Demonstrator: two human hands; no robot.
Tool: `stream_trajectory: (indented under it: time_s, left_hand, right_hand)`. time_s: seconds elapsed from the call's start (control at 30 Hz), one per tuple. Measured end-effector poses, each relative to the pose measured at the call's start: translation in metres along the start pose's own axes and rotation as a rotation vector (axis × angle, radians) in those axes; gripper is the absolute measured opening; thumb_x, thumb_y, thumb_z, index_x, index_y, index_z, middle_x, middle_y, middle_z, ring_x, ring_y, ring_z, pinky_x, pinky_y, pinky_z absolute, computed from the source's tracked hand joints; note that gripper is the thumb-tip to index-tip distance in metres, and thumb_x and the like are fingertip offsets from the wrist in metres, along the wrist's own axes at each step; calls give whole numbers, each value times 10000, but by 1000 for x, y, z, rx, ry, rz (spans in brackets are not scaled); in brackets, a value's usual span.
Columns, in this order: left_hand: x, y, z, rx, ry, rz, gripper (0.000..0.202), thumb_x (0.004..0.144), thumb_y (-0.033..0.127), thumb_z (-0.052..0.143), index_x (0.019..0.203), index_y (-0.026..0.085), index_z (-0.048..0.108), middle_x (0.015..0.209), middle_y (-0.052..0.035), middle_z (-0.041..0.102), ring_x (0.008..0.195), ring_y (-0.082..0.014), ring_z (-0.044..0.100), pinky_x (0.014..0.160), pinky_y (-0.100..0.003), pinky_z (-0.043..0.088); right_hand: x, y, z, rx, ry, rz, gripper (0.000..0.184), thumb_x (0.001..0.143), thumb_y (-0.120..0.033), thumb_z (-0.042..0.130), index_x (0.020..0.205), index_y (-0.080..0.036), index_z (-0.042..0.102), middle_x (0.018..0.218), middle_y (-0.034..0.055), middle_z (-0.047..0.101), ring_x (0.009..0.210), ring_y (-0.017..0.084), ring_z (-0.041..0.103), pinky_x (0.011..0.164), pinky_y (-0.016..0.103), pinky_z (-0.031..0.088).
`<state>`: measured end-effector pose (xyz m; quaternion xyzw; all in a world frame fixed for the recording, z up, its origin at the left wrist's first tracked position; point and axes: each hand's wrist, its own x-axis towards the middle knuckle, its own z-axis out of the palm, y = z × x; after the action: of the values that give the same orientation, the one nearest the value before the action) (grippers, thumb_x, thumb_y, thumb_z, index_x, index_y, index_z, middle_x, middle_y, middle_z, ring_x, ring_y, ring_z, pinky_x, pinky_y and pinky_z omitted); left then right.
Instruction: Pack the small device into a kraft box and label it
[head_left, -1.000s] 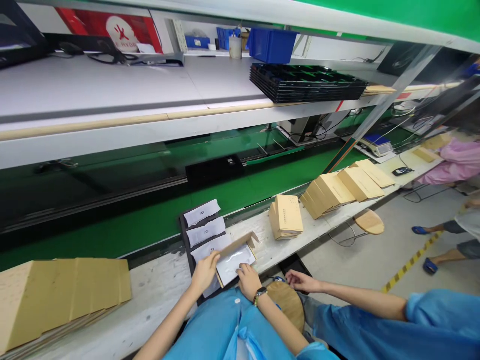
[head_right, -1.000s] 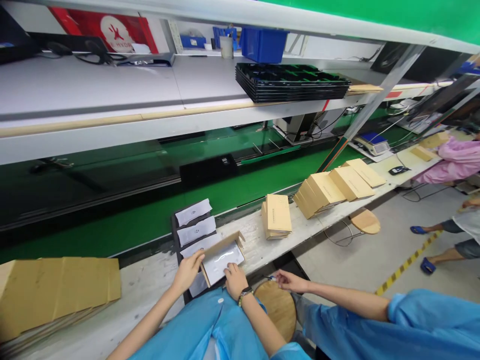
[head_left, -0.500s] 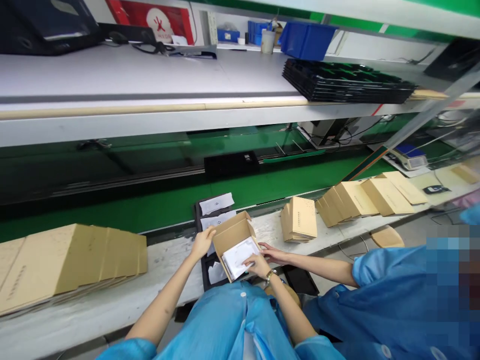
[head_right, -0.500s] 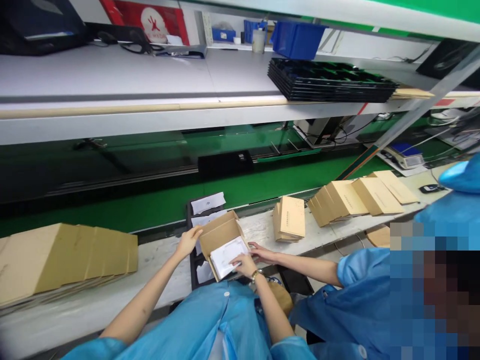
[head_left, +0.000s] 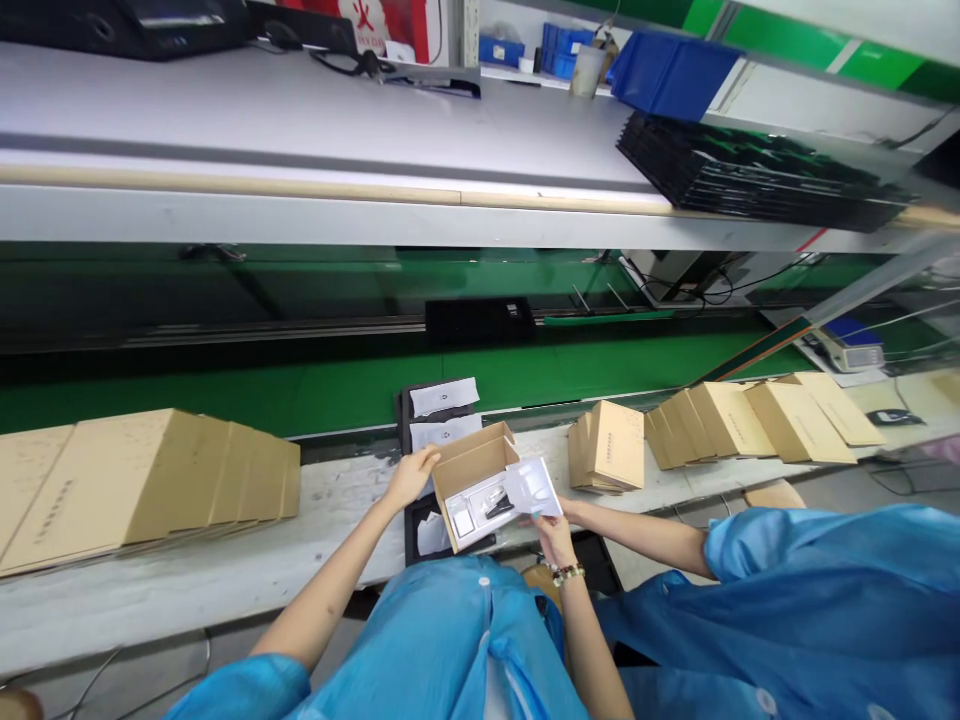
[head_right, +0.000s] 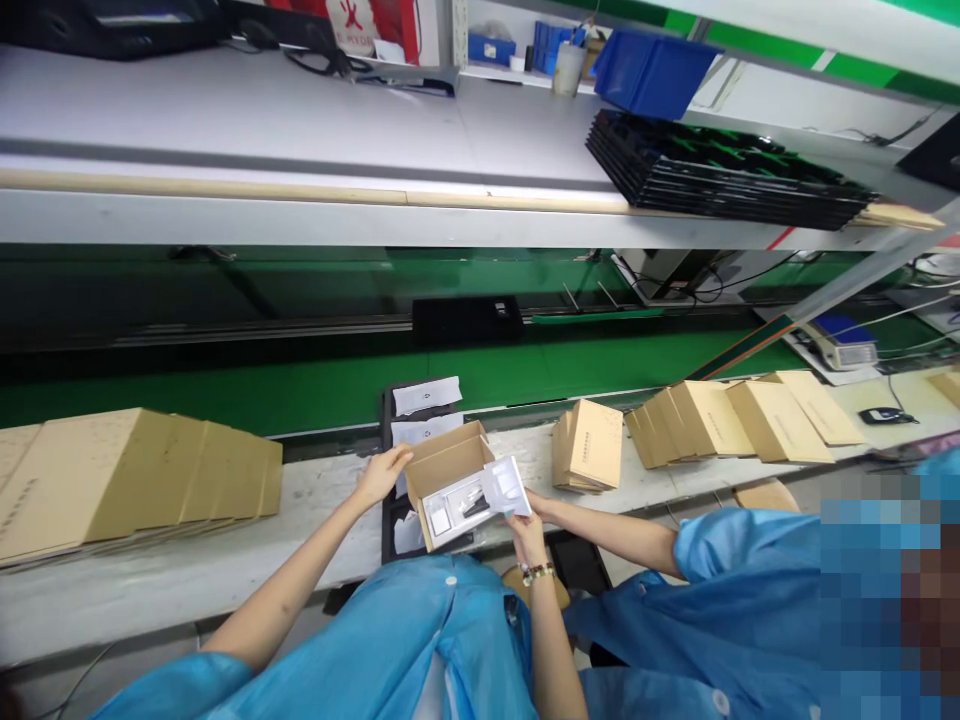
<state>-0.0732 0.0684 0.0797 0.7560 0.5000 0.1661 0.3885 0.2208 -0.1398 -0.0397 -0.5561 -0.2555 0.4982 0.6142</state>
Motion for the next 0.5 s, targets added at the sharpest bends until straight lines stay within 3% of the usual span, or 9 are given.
stream_trajectory:
  time_s: [0.13, 0.27, 0.4, 0.5]
  left_hand:
    - [1, 4, 2, -6, -19, 10, 315, 960, 369, 382, 1045, 224, 649, 913, -21, 733, 874, -227, 682, 812, -302, 483]
    - [2, 5, 3, -5, -37, 22, 333, 960, 372, 377, 1064, 218, 653, 960, -29, 740, 903, -229, 690, 839, -302, 491]
    - [3, 3, 2, 1, -35, 21, 361, 961, 398, 364, 1087, 224, 654, 1007, -27, 744, 951, -236, 696, 855, -304, 504]
    - [3, 1, 1, 5, -18, 23, 387, 959, 434, 359, 1093, 231, 659, 1050, -25, 747, 997, -246, 695, 880, -310, 512]
  right_hand:
    - [-17, -13, -15, 48, 49, -27, 405, 795, -490, 749, 997, -147, 676, 1021, 73, 710, 979, 223, 667, 929, 462, 518]
    - [-34, -27, -24, 56, 96, -32, 397, 736, -440, 806, 990, -154, 699, 975, 58, 729, 927, 218, 674, 930, 455, 506]
    - [-43, -36, -13, 55, 100, -10, 327, 656, -310, 864, 915, -150, 744, 909, 57, 749, 877, 231, 681, 901, 423, 508]
    - [-49, -49, -2, 108, 159, -38, 359, 637, -321, 866, 955, -189, 764, 965, 54, 757, 926, 261, 680, 929, 415, 492]
